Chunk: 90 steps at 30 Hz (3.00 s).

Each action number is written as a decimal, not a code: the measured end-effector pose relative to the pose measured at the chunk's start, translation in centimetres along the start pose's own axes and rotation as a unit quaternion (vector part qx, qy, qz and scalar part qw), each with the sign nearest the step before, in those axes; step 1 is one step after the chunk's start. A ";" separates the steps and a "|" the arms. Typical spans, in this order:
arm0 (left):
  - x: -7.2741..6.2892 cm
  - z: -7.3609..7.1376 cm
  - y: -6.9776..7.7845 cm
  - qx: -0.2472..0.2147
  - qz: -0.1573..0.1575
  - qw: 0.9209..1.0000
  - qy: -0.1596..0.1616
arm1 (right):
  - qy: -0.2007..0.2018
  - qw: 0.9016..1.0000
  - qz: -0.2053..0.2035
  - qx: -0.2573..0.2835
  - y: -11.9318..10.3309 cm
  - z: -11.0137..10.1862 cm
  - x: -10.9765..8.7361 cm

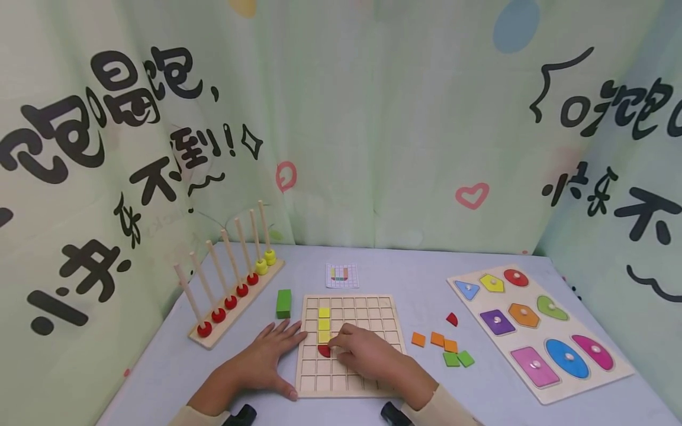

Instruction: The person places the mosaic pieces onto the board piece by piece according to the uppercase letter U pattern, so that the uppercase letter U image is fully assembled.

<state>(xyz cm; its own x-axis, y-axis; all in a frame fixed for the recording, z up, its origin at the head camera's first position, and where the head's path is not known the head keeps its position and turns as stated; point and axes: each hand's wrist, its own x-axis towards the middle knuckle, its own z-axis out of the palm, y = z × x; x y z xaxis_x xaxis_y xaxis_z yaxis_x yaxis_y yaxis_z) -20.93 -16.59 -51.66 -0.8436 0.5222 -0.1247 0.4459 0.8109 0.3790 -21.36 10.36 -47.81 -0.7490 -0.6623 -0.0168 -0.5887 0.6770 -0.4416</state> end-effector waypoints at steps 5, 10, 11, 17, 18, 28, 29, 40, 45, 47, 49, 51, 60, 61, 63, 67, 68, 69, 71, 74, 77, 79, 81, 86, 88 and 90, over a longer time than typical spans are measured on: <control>0.2 -0.1 0.1 0.001 0.001 1.000 0.003 | 0.010 1.000 -0.002 0.000 1.0 -1.0 -1.7; 0.1 -0.3 0.4 -0.017 0.006 1.000 0.004 | 0.022 1.000 0.005 -0.001 2.5 -1.4 -3.4; 0.0 -0.3 0.4 -0.017 0.006 1.000 0.004 | 0.023 1.000 0.008 0.000 2.8 -1.5 -3.7; -0.1 -0.1 0.1 -0.012 0.004 1.000 0.005 | 0.033 0.999 0.017 0.001 4.1 -2.0 -5.4; -0.1 -0.1 0.1 -0.012 0.005 1.000 0.005 | 0.037 0.999 0.017 0.000 4.2 -2.1 -5.7; 0.0 0.4 -0.1 -0.014 0.020 1.000 -0.001 | 0.048 0.998 0.034 -0.011 6.1 -2.8 -8.7; 0.1 0.4 -0.1 -0.013 0.018 1.000 -0.001 | 0.052 0.998 0.034 -0.013 6.4 -2.8 -9.0; 0.0 -0.1 0.1 -0.017 0.001 1.000 -0.008 | 0.073 0.992 0.083 -0.058 8.4 -3.2 -11.9; -0.1 -0.1 -0.1 -0.015 0.005 1.000 -0.002 | 0.070 0.987 0.135 -0.046 9.1 -3.4 -12.9; -0.1 0.0 -0.2 -0.009 0.009 1.000 -0.001 | 0.069 0.984 0.159 -0.043 9.3 -3.5 -13.4; -0.1 0.1 -0.2 -0.004 0.010 1.000 -0.001 | 0.067 0.980 0.183 -0.039 9.6 -3.8 -13.9; -0.1 0.1 -0.2 -0.002 0.014 1.000 0.000 | 0.067 0.976 0.203 -0.036 9.9 -4.1 -14.4; -0.1 -0.3 0.2 0.006 0.011 1.000 -0.005 | 0.057 0.964 0.258 -0.016 11.3 -5.3 -15.9; -0.2 -0.3 0.2 0.005 0.010 1.000 -0.006 | 0.053 0.963 0.263 -0.017 11.3 -5.3 -16.0; -0.2 -0.2 0.0 0.005 0.009 1.000 -0.006 | 0.047 0.963 0.266 -0.018 11.5 -5.4 -16.0; -0.2 0.0 -0.3 0.006 0.010 1.000 -0.006 | 0.049 0.963 0.266 -0.015 11.6 -5.3 -16.0; -0.1 0.1 -0.3 0.007 0.010 1.000 -0.005 | 0.052 0.963 0.263 -0.016 11.6 -5.3 -15.9; -0.1 0.1 -0.4 0.009 0.010 1.000 -0.005 | 0.055 0.965 0.257 -0.019 11.7 -5.2 -15.9; -0.1 0.2 -0.4 0.009 0.010 1.000 -0.004 | 0.060 0.966 0.250 -0.024 11.7 -5.0 -15.7; 0.0 0.1 -0.3 0.007 0.011 1.000 -0.004 | 0.060 0.969 0.237 -0.032 11.8 -4.8 -15.5; 0.0 0.1 -0.2 0.000 0.010 1.000 -0.006 | 0.058 0.970 0.235 -0.031 11.6 -4.7 -15.2; 0.0 0.0 -0.1 -0.003 0.008 1.000 -0.007 | 0.057 0.970 0.233 -0.030 11.5 -4.6 -15.1; 0.0 0.0 -0.1 -0.003 0.006 1.000 -0.007 | 0.058 0.970 0.234 -0.029 11.3 -4.6 -14.9; 0.0 0.1 0.0 -0.003 0.007 1.000 -0.007 | 0.059 0.969 0.236 -0.029 10.9 -4.5 -14.7; 0.0 0.0 0.0 -0.004 0.009 1.000 -0.007 | 0.058 0.969 0.237 -0.030 10.8 -4.4 -14.7; 0.1 0.1 0.0 -0.002 0.010 1.000 -0.006 | 0.056 0.969 0.238 -0.032 10.8 -4.4 -14.6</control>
<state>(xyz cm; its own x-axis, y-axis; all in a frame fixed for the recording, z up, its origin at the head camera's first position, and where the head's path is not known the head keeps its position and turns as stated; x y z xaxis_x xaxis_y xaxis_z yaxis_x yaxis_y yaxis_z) -20.99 -16.54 -51.72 -0.8305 0.5420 -0.1284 0.4615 0.7987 0.3862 -18.10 28.75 -48.37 -0.9668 -0.2327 -0.1058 -0.1825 0.9181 -0.3518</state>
